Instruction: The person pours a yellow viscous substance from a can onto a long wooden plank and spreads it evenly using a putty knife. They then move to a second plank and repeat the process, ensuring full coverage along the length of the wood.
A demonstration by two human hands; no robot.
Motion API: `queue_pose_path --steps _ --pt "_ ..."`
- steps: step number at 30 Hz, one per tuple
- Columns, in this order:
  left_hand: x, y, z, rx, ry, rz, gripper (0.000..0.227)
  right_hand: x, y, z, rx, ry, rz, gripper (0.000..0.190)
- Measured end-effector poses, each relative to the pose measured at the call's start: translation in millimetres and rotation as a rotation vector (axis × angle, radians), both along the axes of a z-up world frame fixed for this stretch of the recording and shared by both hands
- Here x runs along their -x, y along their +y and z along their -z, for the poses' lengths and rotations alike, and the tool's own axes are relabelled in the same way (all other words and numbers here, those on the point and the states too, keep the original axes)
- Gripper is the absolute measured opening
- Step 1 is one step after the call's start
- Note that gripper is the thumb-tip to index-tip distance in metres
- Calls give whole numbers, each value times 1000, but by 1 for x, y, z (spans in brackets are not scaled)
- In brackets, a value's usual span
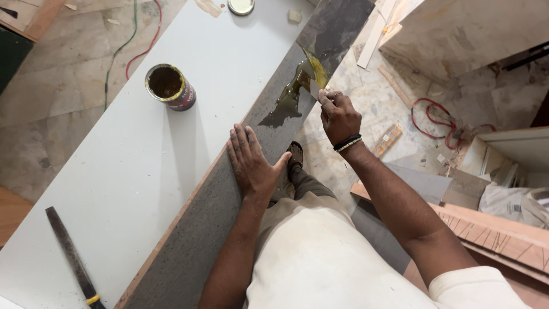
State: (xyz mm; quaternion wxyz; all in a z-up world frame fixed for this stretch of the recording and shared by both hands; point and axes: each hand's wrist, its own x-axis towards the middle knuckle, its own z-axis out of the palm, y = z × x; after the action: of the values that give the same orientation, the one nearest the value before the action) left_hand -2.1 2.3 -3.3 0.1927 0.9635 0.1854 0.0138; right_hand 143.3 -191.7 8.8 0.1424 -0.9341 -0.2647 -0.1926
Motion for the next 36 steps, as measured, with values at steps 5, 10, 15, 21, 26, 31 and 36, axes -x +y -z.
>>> queue_pose_path --steps 5,10,15,21,26,31,36 --pt "0 1 -4 14 5 17 126 39 0 -11 102 102 28 30" --pt "3 2 -8 32 78 36 129 74 -24 -20 27 290 -36 26" --pt "7 5 -4 -1 65 57 130 -1 -57 -19 -193 375 42 10" --pt "17 -2 6 -37 80 57 129 -116 -70 5 -8 -49 44 34" --pt "16 0 1 -10 81 26 127 -121 -66 23 296 -217 -47 40" --pt "19 -3 9 6 8 -2 128 -81 -97 9 389 -90 -168 35" --pt "23 -5 8 10 -7 -19 127 -95 -110 -17 226 167 -192 29"
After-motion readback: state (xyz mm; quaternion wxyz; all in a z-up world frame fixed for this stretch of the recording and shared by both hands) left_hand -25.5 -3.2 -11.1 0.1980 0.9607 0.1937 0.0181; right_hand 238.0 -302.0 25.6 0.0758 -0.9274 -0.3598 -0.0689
